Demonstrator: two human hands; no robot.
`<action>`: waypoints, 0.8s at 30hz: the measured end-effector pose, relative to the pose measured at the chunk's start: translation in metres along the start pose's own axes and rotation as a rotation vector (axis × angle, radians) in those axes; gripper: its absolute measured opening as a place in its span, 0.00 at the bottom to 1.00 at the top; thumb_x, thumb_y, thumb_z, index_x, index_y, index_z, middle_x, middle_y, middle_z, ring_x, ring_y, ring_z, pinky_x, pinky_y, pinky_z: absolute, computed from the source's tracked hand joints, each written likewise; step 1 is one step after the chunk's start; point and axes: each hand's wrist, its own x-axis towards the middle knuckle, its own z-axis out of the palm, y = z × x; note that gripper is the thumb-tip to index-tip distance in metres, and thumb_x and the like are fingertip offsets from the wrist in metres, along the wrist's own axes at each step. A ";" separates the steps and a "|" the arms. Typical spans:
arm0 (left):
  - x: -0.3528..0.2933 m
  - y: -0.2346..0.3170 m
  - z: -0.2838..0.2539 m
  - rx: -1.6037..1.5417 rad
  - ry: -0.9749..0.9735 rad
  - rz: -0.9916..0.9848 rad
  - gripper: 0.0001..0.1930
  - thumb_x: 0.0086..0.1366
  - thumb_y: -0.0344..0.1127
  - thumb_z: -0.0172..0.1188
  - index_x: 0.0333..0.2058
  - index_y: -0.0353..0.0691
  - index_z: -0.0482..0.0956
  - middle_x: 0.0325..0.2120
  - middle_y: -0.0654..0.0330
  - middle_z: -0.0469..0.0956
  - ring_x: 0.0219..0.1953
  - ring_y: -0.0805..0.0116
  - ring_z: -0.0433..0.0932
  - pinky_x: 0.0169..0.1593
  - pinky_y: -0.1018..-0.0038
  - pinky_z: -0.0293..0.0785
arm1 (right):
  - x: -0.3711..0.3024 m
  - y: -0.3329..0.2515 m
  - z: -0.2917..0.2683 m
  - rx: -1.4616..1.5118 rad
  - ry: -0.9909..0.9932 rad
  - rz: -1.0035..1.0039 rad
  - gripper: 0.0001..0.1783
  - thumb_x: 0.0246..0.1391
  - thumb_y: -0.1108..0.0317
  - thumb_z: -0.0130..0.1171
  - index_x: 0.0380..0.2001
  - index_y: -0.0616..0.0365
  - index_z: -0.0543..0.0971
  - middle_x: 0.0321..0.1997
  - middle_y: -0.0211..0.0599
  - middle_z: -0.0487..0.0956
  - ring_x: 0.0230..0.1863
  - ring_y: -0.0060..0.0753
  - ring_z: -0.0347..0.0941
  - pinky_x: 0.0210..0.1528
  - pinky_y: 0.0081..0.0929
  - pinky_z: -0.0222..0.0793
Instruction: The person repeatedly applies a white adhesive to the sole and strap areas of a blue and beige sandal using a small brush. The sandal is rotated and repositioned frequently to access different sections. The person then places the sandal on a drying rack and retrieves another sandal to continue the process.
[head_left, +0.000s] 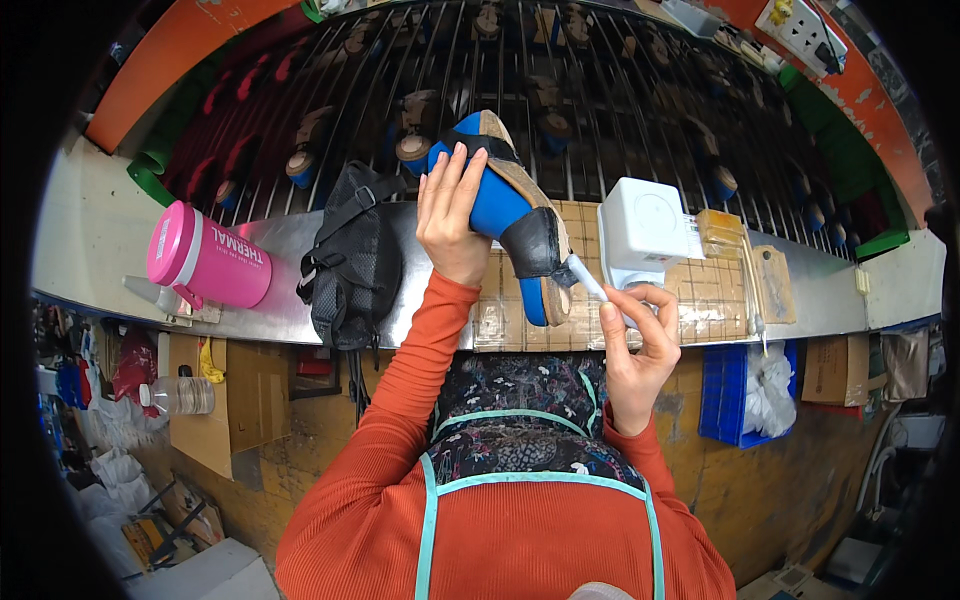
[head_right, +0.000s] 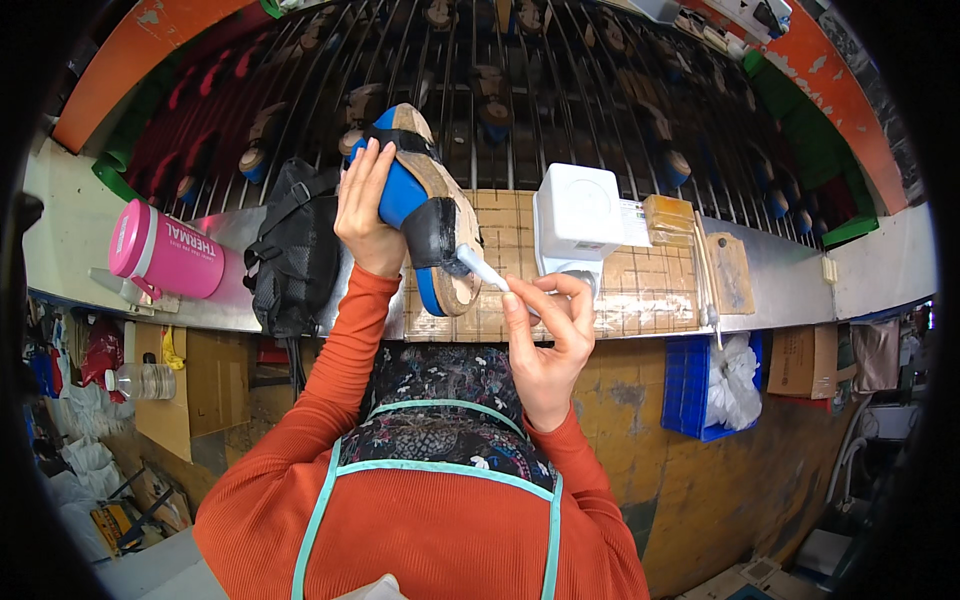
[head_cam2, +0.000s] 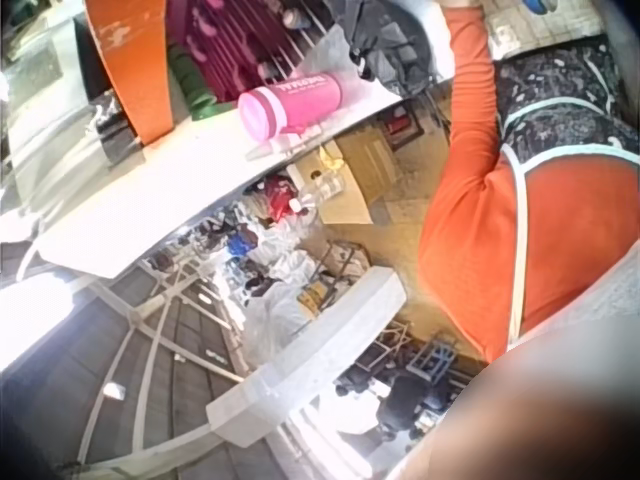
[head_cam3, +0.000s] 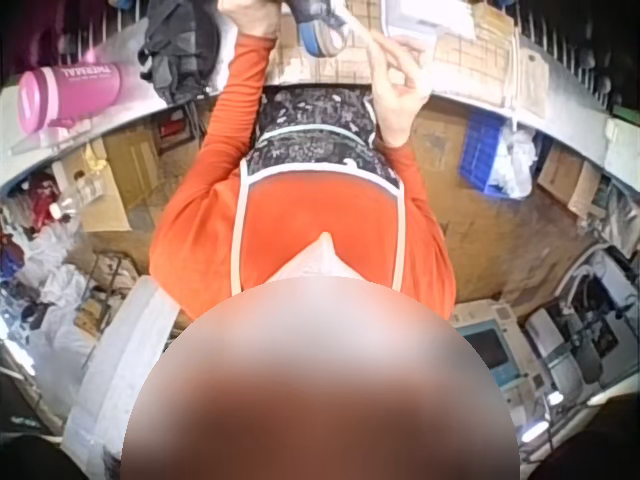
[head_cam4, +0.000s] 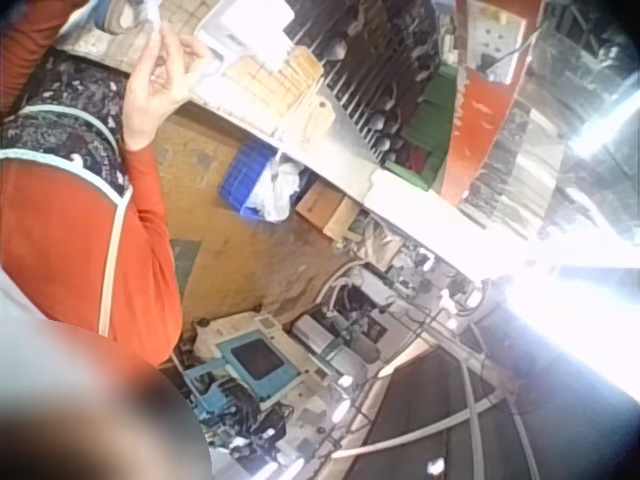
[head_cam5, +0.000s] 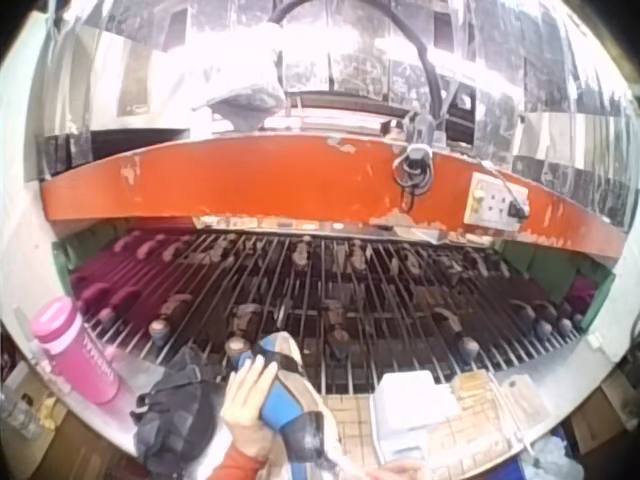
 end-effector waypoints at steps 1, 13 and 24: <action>0.001 0.000 0.000 0.000 0.004 0.002 0.32 0.45 0.24 0.68 0.53 0.50 0.78 0.55 0.58 0.76 0.59 0.55 0.72 0.62 0.54 0.64 | 0.001 0.000 0.001 -0.014 0.024 -0.025 0.09 0.51 0.77 0.64 0.38 0.62 0.84 0.40 0.35 0.71 0.31 0.21 0.70 0.32 0.17 0.69; -0.003 0.011 -0.003 0.007 -0.205 -0.140 0.35 0.43 0.27 0.71 0.54 0.53 0.77 0.55 0.60 0.76 0.56 0.62 0.75 0.64 0.57 0.48 | 0.005 0.004 -0.002 0.119 -0.008 -0.081 0.10 0.49 0.80 0.64 0.37 0.63 0.84 0.38 0.35 0.72 0.36 0.25 0.71 0.33 0.18 0.70; 0.004 0.026 -0.020 -0.269 -0.610 -0.292 0.29 0.36 0.30 0.74 0.44 0.48 0.82 0.31 0.57 0.84 0.33 0.60 0.83 0.48 0.68 0.69 | 0.049 0.008 -0.015 0.155 -0.170 -0.210 0.10 0.49 0.78 0.65 0.37 0.63 0.84 0.37 0.35 0.73 0.34 0.24 0.71 0.34 0.19 0.68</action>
